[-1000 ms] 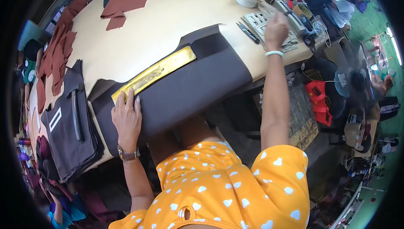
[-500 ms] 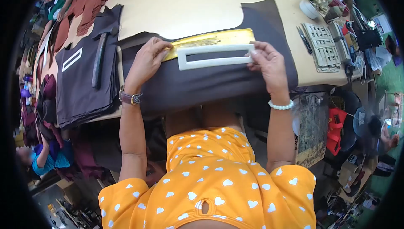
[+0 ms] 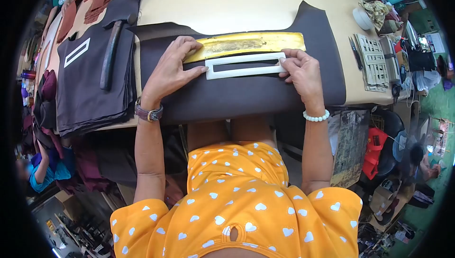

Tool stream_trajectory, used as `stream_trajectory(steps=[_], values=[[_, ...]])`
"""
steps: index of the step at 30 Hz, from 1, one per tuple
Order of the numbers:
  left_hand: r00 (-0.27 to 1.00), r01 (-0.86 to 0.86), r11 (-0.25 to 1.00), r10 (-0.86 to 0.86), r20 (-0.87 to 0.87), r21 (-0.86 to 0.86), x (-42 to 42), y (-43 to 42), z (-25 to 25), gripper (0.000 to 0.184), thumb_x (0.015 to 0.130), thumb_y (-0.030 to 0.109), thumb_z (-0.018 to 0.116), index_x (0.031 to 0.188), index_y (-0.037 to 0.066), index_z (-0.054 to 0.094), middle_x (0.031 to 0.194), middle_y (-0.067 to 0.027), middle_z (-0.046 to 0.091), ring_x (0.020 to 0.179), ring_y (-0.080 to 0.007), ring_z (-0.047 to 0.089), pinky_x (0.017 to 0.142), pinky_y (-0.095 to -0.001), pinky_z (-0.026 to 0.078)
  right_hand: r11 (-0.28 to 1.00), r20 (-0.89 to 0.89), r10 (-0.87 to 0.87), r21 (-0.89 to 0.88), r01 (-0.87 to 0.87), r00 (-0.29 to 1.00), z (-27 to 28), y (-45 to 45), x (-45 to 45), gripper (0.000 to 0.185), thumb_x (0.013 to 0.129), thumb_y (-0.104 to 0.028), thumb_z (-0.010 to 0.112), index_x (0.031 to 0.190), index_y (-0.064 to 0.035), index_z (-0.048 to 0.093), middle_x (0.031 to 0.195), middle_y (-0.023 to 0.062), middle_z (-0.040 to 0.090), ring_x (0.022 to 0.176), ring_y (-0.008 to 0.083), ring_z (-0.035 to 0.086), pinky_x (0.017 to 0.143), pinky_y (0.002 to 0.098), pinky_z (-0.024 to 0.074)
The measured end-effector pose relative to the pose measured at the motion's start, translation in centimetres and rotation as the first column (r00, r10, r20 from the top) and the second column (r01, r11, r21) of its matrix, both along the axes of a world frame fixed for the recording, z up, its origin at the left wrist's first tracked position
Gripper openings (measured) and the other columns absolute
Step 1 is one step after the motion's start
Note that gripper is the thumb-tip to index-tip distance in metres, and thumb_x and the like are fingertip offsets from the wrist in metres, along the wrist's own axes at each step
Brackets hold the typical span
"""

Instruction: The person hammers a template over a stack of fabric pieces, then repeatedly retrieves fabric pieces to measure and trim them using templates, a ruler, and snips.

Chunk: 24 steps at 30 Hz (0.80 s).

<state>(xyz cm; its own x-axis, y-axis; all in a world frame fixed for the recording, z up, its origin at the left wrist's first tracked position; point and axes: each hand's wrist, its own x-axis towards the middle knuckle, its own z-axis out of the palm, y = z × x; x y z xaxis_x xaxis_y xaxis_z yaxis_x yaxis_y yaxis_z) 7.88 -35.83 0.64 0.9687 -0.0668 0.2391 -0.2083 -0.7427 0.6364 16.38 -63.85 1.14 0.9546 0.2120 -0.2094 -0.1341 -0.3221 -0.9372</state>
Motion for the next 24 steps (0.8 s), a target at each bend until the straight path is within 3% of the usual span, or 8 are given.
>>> stream_trajectory(steps=[8, 11, 14, 18, 21, 24], values=[[0.998, -0.017, 1.0, 0.018, -0.052, 0.017, 0.0, -0.2, 0.4, 0.044, 0.071, 0.018, 0.071, 0.106, -0.002, 0.053, 0.106, -0.0127, 0.051, 0.101, -0.0298, 0.049, 0.089, -0.0353, 0.04, 1.0, -0.007, -0.027, -0.012, 0.027, 1.0, 0.3, 0.3, 0.0, 0.03, 0.083, -0.009, 0.062, 0.107, 0.0066, 0.058, 0.071, 0.0041, 0.064, 0.057, 0.0058, 0.057, 0.046, 0.0165, 0.042], [1.0, -0.026, 0.999, 0.026, 0.002, 0.023, 0.0, -0.4, 0.2, 0.044, 0.07, 0.017, 0.071, 0.106, -0.001, 0.052, 0.106, -0.0125, 0.051, 0.101, -0.03, 0.05, 0.088, -0.0353, 0.041, 0.999, 0.026, -0.033, -0.042, 0.034, 0.999, 0.5, 0.4, -0.3, 0.028, 0.083, -0.008, 0.062, 0.106, 0.0059, 0.06, 0.072, 0.0033, 0.064, 0.058, 0.0059, 0.057, 0.05, 0.0175, 0.0438], [0.999, -0.042, 0.999, 0.043, -0.022, 0.015, -0.2, -0.6, 0.4, 0.043, 0.07, 0.015, 0.072, 0.105, -0.001, 0.053, 0.106, -0.0122, 0.052, 0.101, -0.0294, 0.051, 0.088, -0.035, 0.041, 0.989, 0.217, -0.01, -0.141, 0.042, 0.976, -0.1, 0.0, -0.4, 0.025, 0.082, -0.007, 0.062, 0.104, 0.0051, 0.063, 0.073, 0.0024, 0.063, 0.06, 0.0056, 0.055, 0.054, 0.019, 0.0452], [0.999, -0.035, 0.999, 0.035, -0.032, 0.024, -0.1, -0.6, 0.4, 0.042, 0.071, 0.015, 0.072, 0.105, -0.001, 0.054, 0.107, -0.0122, 0.052, 0.102, -0.0282, 0.051, 0.089, -0.0343, 0.042, 0.988, 0.293, -0.024, -0.137, 0.067, 0.956, -1.5, -0.5, -0.3, 0.026, 0.079, -0.004, 0.064, 0.103, 0.0056, 0.063, 0.072, 0.0039, 0.063, 0.059, 0.0057, 0.053, 0.056, 0.0203, 0.045], [0.999, -0.036, 0.999, 0.037, -0.033, 0.032, -0.1, -0.7, 0.5, 0.043, 0.071, 0.015, 0.072, 0.106, -0.001, 0.054, 0.108, -0.0125, 0.052, 0.102, -0.0285, 0.051, 0.089, -0.0343, 0.042, 0.993, 0.245, -0.1, -0.043, 0.114, 0.964, -1.5, -0.3, -0.4, 0.029, 0.076, -0.002, 0.066, 0.103, 0.0067, 0.062, 0.072, 0.0049, 0.063, 0.059, 0.0068, 0.054, 0.056, 0.0214, 0.0454], [0.999, -0.033, 0.999, 0.034, -0.029, 0.035, 0.0, -0.7, 0.5, 0.044, 0.07, 0.016, 0.073, 0.106, -0.001, 0.054, 0.109, -0.0129, 0.052, 0.103, -0.0292, 0.051, 0.089, -0.0346, 0.042, 0.985, 0.237, -0.126, -0.083, 0.15, 0.963, -1.3, -0.1, -0.2, 0.03, 0.074, -0.001, 0.068, 0.102, 0.0075, 0.061, 0.072, 0.0065, 0.065, 0.06, 0.0079, 0.056, 0.056, 0.0221, 0.0457]])
